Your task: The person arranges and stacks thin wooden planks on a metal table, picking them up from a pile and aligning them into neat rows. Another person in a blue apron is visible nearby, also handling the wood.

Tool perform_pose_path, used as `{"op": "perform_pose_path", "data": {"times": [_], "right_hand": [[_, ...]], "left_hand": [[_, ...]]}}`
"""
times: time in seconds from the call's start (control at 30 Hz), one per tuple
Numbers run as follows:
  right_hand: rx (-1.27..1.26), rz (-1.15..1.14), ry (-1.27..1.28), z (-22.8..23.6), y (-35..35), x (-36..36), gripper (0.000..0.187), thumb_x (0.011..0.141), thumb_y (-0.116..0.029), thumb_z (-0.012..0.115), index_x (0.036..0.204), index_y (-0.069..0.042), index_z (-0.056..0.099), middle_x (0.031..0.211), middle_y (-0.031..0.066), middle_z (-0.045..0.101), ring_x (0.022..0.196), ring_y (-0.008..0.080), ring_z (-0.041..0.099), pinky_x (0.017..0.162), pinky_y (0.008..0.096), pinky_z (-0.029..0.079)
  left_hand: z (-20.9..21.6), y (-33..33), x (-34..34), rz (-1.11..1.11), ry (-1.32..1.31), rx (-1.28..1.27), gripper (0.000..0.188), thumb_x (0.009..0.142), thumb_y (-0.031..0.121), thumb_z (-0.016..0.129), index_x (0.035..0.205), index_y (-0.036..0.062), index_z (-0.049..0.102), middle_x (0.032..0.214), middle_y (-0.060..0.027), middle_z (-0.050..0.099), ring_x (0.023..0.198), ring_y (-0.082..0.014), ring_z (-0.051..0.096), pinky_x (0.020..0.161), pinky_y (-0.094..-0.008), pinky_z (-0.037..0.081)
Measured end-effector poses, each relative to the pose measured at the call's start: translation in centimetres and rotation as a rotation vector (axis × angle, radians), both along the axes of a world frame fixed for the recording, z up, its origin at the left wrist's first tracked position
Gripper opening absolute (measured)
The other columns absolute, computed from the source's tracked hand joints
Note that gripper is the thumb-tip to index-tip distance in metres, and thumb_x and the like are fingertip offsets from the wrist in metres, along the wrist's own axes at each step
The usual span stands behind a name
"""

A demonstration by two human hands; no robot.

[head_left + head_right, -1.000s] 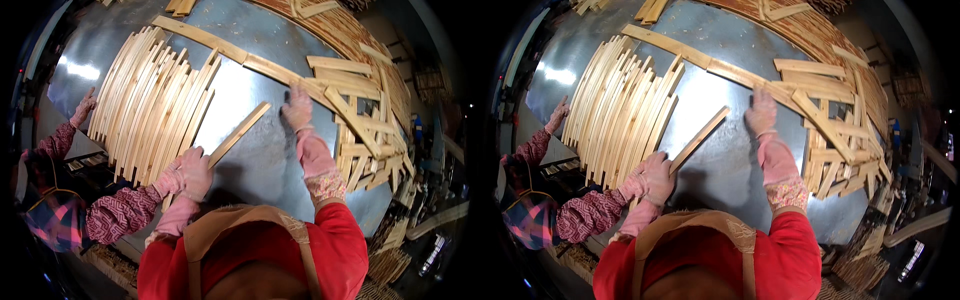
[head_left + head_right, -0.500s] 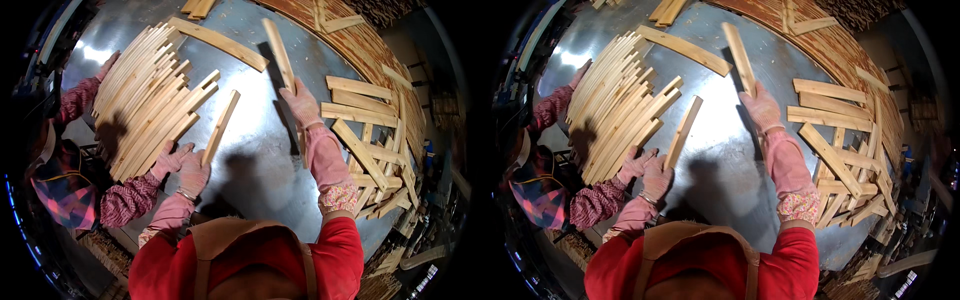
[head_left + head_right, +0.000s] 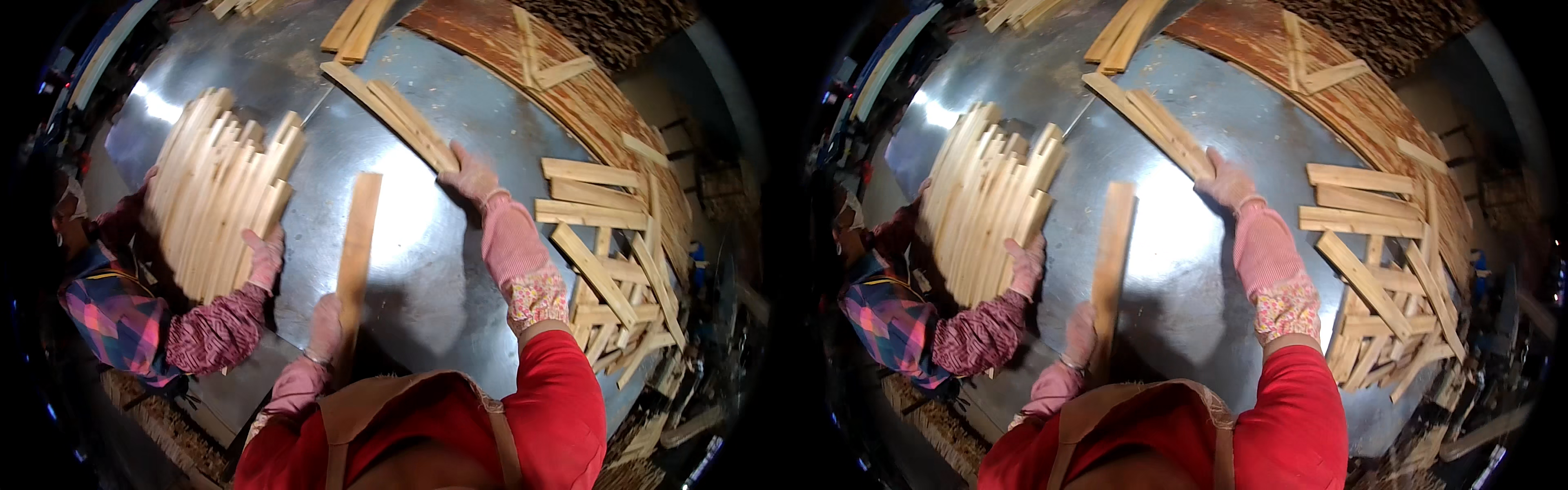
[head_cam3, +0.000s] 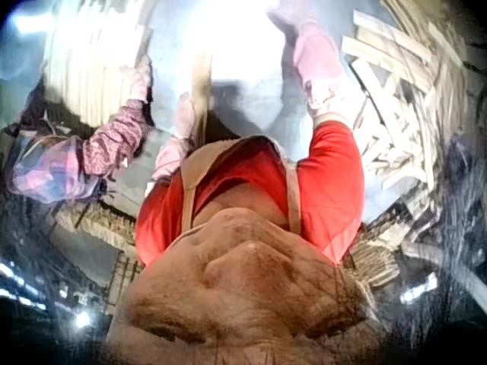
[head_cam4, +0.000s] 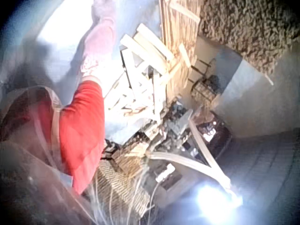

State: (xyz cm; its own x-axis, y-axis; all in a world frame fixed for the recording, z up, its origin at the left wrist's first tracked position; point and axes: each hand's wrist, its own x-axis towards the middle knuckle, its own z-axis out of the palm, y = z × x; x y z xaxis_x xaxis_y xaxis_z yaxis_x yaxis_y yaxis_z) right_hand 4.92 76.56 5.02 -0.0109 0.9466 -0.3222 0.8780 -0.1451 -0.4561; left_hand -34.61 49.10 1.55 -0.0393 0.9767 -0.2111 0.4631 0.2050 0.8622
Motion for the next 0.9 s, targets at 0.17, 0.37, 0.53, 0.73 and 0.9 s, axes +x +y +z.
{"op": "perform_pose_path", "data": {"times": [0.17, 0.37, 0.53, 0.73, 0.9], "right_hand": [[-0.383, -0.170, 1.162, -2.6, -20.2, -0.7, 0.091, 0.100, -0.050, 0.071, 0.167, -0.001, 0.033, 0.150, 0.0139, 0.057, 0.137, 0.0232, 0.051, 0.122, 0.0384, 0.037], [-0.132, -0.367, 0.732, -2.1, -33.3, -3.3, 0.064, 0.106, -0.038, 0.056, 0.155, 0.002, 0.048, 0.137, 0.0254, 0.068, 0.130, 0.0357, 0.063, 0.115, 0.0420, 0.044], [-0.028, -0.515, 0.327, -2.6, -33.6, 0.9, 0.050, 0.106, -0.039, 0.047, 0.131, 0.002, 0.062, 0.126, 0.0346, 0.067, 0.120, 0.0517, 0.063, 0.105, 0.0546, 0.050], [-0.311, -0.277, 0.626, -4.2, -35.2, -4.3, 0.085, 0.109, -0.063, 0.039, 0.158, 0.007, 0.039, 0.148, 0.0351, 0.058, 0.137, 0.0488, 0.057, 0.119, 0.0486, 0.042], [0.087, -0.148, 0.116, -9.8, -36.9, 7.7, 0.072, 0.103, -0.055, 0.056, 0.158, -0.008, 0.051, 0.146, 0.0259, 0.064, 0.135, 0.0413, 0.060, 0.118, 0.0481, 0.045]], "left_hand": [[-0.1, 4.4, 7.8, 0.190, -0.787, -0.562, 0.045, 0.113, 0.046, 0.046, 0.137, 0.0104, 0.059, 0.091, -0.0108, 0.070, 0.060, -0.0174, 0.057, 0.053, -0.0344, 0.050], [-7.2, 3.2, 19.4, 0.237, -1.319, -0.768, 0.057, 0.108, 0.047, 0.063, 0.148, 0.0068, 0.059, 0.147, -0.0154, 0.065, 0.132, -0.0309, 0.063, 0.111, -0.0472, 0.052], [-1.2, 2.9, 20.3, -0.159, -0.408, -0.261, 0.055, 0.092, 0.025, 0.076, 0.133, -0.0067, 0.058, 0.111, -0.0175, 0.074, 0.093, -0.0303, 0.074, 0.087, -0.0444, 0.059], [0.6, -5.1, 18.5, -0.550, 0.417, 0.057, 0.061, 0.090, 0.042, 0.075, 0.132, 0.0000, 0.058, 0.118, -0.0304, 0.068, 0.113, -0.0509, 0.064, 0.101, -0.0567, 0.051], [-2.2, -6.1, 19.5, -0.477, 0.652, 0.023, 0.065, 0.083, 0.027, 0.082, 0.136, 0.0021, 0.054, 0.122, -0.0268, 0.064, 0.117, -0.0475, 0.062, 0.100, -0.0558, 0.052]]}}
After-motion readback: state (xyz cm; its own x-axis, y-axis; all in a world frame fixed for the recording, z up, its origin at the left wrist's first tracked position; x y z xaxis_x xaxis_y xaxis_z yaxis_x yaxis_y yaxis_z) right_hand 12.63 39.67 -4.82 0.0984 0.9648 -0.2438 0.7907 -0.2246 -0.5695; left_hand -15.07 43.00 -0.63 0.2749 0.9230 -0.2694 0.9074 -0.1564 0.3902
